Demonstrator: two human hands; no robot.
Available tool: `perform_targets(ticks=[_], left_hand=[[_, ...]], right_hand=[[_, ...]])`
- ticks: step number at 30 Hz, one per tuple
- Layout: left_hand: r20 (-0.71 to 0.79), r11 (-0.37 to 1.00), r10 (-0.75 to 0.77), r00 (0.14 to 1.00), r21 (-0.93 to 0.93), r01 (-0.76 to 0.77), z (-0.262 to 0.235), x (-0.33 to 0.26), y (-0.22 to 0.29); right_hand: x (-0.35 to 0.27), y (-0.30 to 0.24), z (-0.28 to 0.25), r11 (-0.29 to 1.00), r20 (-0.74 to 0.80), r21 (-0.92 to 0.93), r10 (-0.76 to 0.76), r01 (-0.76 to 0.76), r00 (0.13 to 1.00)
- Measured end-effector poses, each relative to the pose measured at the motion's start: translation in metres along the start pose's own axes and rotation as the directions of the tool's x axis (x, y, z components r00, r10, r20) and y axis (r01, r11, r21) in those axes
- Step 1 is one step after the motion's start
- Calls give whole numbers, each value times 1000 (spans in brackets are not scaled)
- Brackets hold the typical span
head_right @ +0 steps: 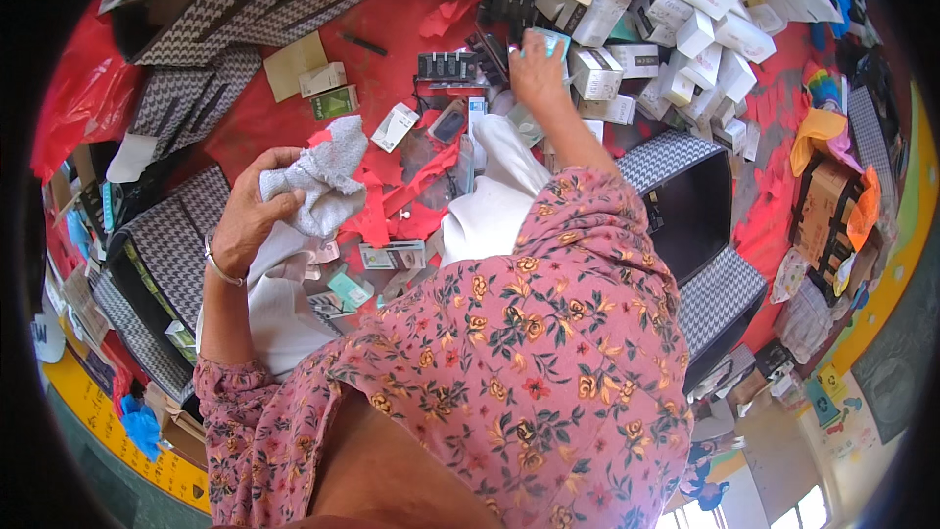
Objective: The person sits on the floor and sorts through numerous small boxes and product containers, removes items from a red plastic bag, wipes a boxed product with a white cloth, and places it into an organized storage bin.
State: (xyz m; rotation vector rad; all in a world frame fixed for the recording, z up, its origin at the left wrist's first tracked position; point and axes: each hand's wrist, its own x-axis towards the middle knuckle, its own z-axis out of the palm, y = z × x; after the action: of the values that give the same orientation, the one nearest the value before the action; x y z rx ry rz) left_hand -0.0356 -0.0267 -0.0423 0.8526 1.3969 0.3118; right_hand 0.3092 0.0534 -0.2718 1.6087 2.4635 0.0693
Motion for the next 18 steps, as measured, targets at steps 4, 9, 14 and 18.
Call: perform_targets(ticks=[4, 9, 14, 18], left_hand=[[-4, 994, 77, 997, -77, -77, 4, -5, 6], [-94, 982, 187, 978, 10, -186, 4, -14, 0], [-202, 883, 195, 960, -389, -261, 10, -35, -7], [-249, 817, 257, 934, -460, -348, 28, -68, 2]], right_hand=[[-39, -44, 4, 843, 34, 438, -363, 313, 931], [-90, -12, 22, 856, 159, 19, -514, 517, 843], [-111, 4, 12, 950, 121, -136, -266, 281, 956], [-136, 8, 58, 991, -34, 129, -20, 24, 999]])
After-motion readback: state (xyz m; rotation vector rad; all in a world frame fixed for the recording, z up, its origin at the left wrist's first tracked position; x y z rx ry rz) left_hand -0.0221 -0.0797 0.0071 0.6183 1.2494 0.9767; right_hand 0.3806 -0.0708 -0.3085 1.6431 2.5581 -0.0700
